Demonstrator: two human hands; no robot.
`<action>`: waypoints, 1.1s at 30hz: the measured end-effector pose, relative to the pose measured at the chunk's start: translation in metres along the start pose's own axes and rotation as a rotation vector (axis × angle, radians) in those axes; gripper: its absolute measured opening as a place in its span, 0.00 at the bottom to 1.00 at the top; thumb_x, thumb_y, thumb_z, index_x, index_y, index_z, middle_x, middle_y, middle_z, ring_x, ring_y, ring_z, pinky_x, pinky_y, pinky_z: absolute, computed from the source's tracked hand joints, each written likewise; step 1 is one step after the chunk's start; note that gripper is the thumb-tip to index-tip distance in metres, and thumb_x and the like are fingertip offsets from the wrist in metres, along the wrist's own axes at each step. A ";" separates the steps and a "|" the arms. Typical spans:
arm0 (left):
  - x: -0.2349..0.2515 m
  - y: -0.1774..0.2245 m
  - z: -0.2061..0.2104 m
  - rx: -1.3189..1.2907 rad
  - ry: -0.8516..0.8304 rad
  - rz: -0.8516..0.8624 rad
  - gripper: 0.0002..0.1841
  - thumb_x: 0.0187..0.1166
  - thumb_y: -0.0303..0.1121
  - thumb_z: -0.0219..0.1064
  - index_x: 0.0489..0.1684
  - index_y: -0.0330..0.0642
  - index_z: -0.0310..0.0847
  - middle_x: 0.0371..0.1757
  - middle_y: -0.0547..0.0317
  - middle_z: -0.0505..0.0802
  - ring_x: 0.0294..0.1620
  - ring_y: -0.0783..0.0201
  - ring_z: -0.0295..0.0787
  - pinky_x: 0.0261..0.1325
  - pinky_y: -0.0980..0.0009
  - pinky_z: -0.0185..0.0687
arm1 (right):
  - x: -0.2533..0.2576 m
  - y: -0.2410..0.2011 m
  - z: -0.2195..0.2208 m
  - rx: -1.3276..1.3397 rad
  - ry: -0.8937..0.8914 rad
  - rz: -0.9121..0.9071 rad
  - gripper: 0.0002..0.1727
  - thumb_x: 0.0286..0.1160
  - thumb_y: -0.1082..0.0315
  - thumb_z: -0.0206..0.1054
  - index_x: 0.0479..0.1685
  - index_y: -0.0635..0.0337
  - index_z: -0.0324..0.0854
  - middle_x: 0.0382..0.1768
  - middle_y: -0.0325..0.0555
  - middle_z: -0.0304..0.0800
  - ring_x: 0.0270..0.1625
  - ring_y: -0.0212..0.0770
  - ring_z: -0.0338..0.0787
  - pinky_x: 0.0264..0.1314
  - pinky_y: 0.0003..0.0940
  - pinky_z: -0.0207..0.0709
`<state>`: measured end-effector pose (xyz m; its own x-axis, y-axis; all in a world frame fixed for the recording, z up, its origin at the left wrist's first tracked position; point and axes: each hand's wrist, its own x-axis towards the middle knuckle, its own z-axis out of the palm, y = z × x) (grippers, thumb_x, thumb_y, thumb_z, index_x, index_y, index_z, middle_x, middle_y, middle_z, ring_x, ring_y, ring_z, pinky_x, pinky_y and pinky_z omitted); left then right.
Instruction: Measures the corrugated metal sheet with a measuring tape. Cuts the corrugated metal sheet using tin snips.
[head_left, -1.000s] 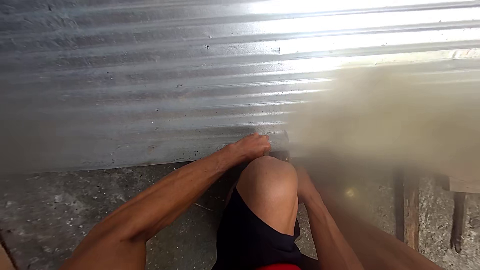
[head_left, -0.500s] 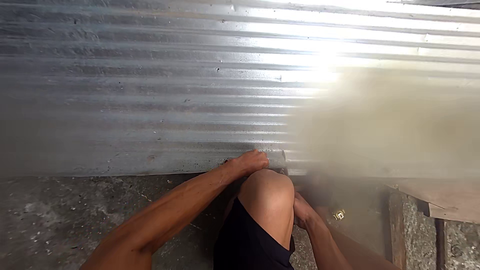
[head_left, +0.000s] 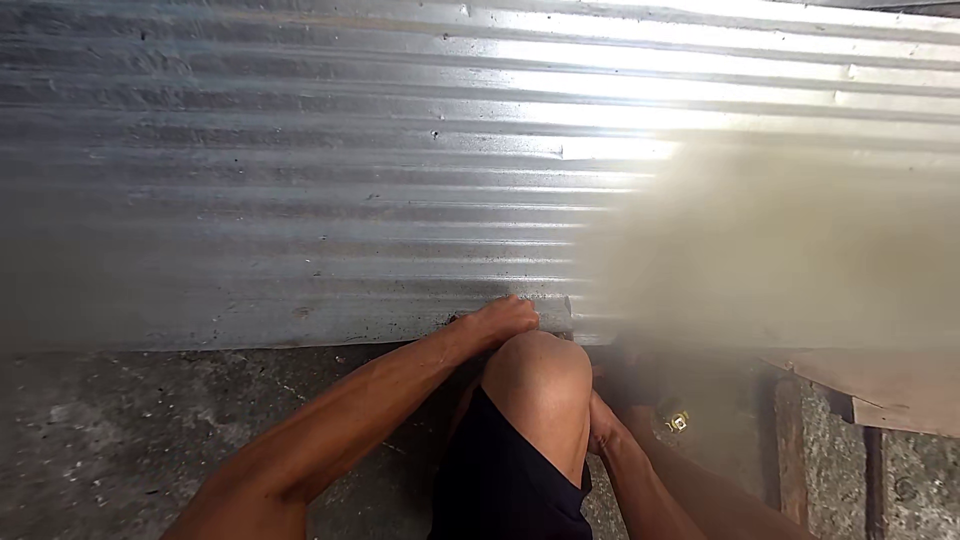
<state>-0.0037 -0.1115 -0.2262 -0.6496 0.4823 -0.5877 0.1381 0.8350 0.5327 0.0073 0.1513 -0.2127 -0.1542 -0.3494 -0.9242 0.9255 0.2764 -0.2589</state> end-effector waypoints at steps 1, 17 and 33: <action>0.001 0.000 0.001 0.005 0.000 -0.011 0.10 0.88 0.24 0.53 0.45 0.30 0.82 0.59 0.33 0.86 0.53 0.35 0.88 0.53 0.41 0.82 | 0.001 -0.001 -0.001 0.000 -0.020 0.009 0.18 0.62 0.67 0.59 0.55 0.56 0.74 0.30 0.42 0.89 0.31 0.34 0.91 0.33 0.33 0.86; 0.004 -0.005 0.003 -0.042 0.030 -0.018 0.12 0.89 0.26 0.52 0.47 0.29 0.83 0.56 0.29 0.86 0.52 0.32 0.88 0.52 0.39 0.82 | 0.015 -0.011 -0.001 -0.516 0.209 -0.062 0.12 0.76 0.68 0.65 0.53 0.63 0.83 0.39 0.51 0.90 0.42 0.43 0.91 0.48 0.46 0.85; 0.018 -0.019 0.023 0.021 0.062 -0.021 0.11 0.87 0.31 0.56 0.43 0.40 0.87 0.56 0.40 0.89 0.47 0.43 0.91 0.48 0.47 0.85 | 0.021 -0.021 0.005 -0.783 0.231 -0.044 0.09 0.75 0.68 0.66 0.48 0.63 0.83 0.34 0.50 0.88 0.36 0.42 0.89 0.43 0.46 0.83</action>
<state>-0.0011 -0.1130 -0.2606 -0.6977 0.4475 -0.5595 0.1388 0.8505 0.5073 -0.0138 0.1334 -0.2253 -0.3310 -0.2045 -0.9212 0.4207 0.8419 -0.3380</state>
